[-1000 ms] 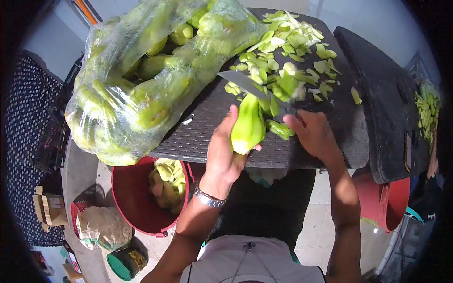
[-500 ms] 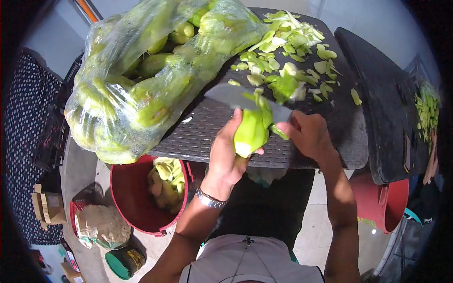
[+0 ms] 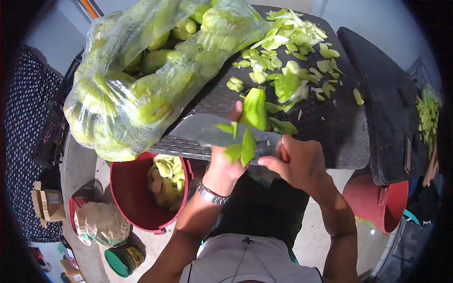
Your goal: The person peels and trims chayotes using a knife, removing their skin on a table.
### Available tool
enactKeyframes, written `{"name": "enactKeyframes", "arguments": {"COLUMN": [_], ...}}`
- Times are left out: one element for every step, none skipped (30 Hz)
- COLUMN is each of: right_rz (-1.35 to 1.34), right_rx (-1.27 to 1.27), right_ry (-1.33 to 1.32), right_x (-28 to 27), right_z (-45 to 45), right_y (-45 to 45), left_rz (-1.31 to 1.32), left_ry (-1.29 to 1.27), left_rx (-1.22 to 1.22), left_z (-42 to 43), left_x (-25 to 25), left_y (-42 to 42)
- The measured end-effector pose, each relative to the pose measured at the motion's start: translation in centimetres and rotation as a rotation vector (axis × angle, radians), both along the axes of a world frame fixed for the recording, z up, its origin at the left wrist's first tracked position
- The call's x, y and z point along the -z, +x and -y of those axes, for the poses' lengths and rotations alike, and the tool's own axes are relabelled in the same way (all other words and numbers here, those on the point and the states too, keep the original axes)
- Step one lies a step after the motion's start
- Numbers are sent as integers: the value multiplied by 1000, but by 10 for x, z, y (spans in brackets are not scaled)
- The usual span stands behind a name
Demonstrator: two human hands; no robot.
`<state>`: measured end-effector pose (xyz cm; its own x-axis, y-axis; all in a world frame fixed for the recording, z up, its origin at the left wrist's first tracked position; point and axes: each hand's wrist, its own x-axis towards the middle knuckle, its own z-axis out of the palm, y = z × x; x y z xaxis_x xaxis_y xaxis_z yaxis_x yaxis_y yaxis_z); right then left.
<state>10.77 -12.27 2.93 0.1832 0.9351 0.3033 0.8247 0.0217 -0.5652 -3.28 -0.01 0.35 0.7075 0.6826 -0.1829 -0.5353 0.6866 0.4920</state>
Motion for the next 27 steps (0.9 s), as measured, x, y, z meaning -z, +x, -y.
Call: {"name": "enactKeyframes", "arguments": {"right_rz": [36, 56, 77, 100, 118, 135, 151, 160, 168, 175, 155, 136, 116, 113, 110, 107, 71, 66, 64, 65, 50, 55, 61, 66, 60, 57, 54], "right_rx": [-17, -12, -9, -8, -7, -7, -8, -10, -10, -8, 21, 50, 79, 96, 110, 123, 99, 51, 5, -40, -75, -73, -72, -69, -42, -15, 9], "right_ry": [1, 10, 19, 30, 36, 43, 49, 52, 55, 56, 29, 4, -22, -26, -30, -35, -73, -71, -66, -60, -61, -60, -57, -54, -49, -42, -36], "right_x": [-1, 0, 2, 4, 4, 5, 6, 6, 7, 8, 7, 6, 5, 5, 4, 1, -6, -4, -2, -1, 0, 0, -1, -1, 0, 3, 5], "right_z": [1, 1, 0, -1, -2, -2, -3, -4, -4, -4, -5, -6, -7, -8, -8, -10, -6, -5, -5, -5, -6, -7, -8, -9, -10, -12, -12], "right_y": [-2, -4, -5, -5, -5, -4, -4, -3, -1, 1, 4, 7, 11, 16, 21, 22, 16, 14, 13, 14, 19, 19, 19, 19, 22, 27, 31], "left_rz": [8, -41, -90, -77, -65, -52, -53, -54, -55, -56, -57, -58, -87, -115, -143, -126, -109, -93, -57, -50, -50, -52, -91, -131, -171, -159, -146], "left_ry": [15, -21, -57, -77, -96, -116, -113, -111, -108, -111, -114, -115, -44, 28, 100, 56, 12, -36, -11, 12, 33, 54, 14, -27, -68, -16, 34], "left_rx": [41, 75, 106, 105, 104, 103, 97, 90, 85, 49, 14, -22, -3, 17, 35, -10, -56, -99, 46, 47, 48, 48, -22, -89, -155, -120, -89], "left_z": [0, -5, -8, -7, -6, -5, -5, -6, -6, -5, -3, -1, 0, 0, 0, 0, 1, 3, -5, -5, -5, -4, -4, -3, -1, 1, 4], "left_x": [-3, 0, 1, 1, 0, -1, 2, 7, 8, 8, 5, 2, 0, -1, -2, 2, 10, 12, 9, 8, 8, 9, 12, 16, 19, 19, 8], "left_y": [1, 2, 2, 3, 5, 6, 6, 6, 7, 7, 6, 5, 2, -4, -7, -4, 0, 3, 3, 4, 3, 2, 3, 5, 6, 4, -1]}}
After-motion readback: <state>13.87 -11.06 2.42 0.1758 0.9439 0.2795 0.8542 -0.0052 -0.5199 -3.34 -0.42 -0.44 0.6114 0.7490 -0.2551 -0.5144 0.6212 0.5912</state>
